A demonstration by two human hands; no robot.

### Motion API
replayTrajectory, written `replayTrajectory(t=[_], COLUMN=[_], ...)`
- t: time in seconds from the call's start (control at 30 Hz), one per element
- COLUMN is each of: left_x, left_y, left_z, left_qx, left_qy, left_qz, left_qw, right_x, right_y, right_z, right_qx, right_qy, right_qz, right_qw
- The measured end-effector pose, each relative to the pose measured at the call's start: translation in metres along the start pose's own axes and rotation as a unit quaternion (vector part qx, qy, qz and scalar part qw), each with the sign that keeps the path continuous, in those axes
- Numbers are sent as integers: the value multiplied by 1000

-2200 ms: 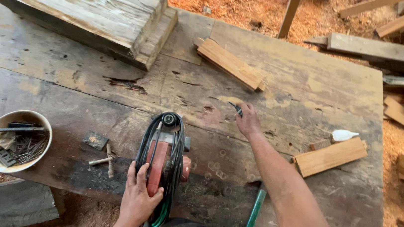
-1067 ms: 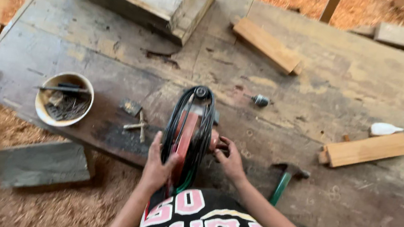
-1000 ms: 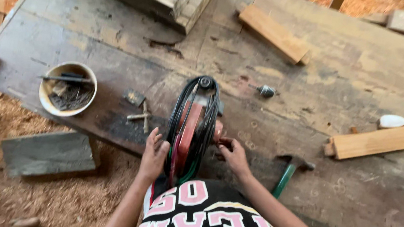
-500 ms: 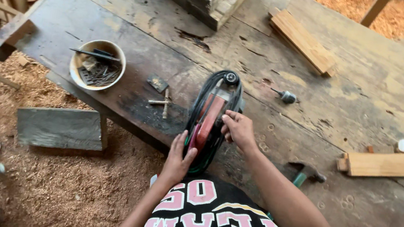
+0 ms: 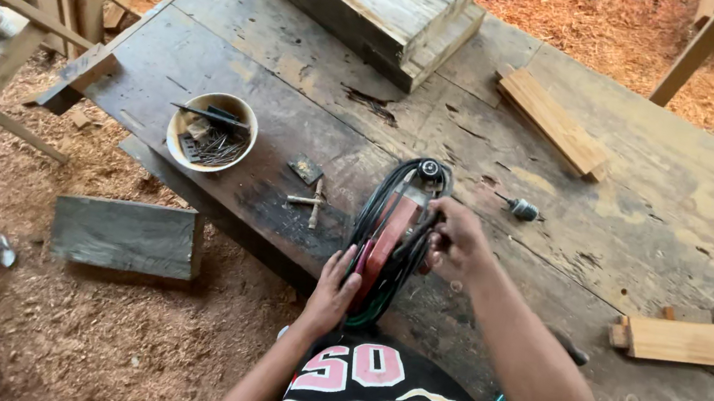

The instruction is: The person adjusts the settings on a handheld electric planer placed on a wooden workbench. They manipulate the adjustment knobs and levers on the tool's body to configure it for use.

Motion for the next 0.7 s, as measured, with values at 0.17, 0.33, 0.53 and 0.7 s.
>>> replayTrajectory(t=[0.17, 0.33, 0.53, 0.7], left_x=[-4, -12, 1, 20], left_y=[48, 70, 79, 92], left_z=[2, -7, -16, -10], left_qx=[-205, -193, -138, -150], left_qy=[-57, -42, -26, -23], left_qz=[77, 93, 125, 146], left_qw=[974, 976, 982, 978], right_x=[-29, -47, -50, -80], right_y=[24, -11, 16, 83], right_z=[-3, -28, -6, 22], right_qx=[109, 82, 48, -139], right_qy=[31, 71, 81, 43], right_qz=[46, 116, 167, 167], right_qw=[993, 987, 981, 975])
Point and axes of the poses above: each hand's wrist, its own x-axis towards the middle knuckle, its own z-axis out of the back of the hand, y = z × x, the point moved 3 cm from there along x, towards the middle knuckle, and after that the axes turned 1 degree about z, right-handed, at the moved point
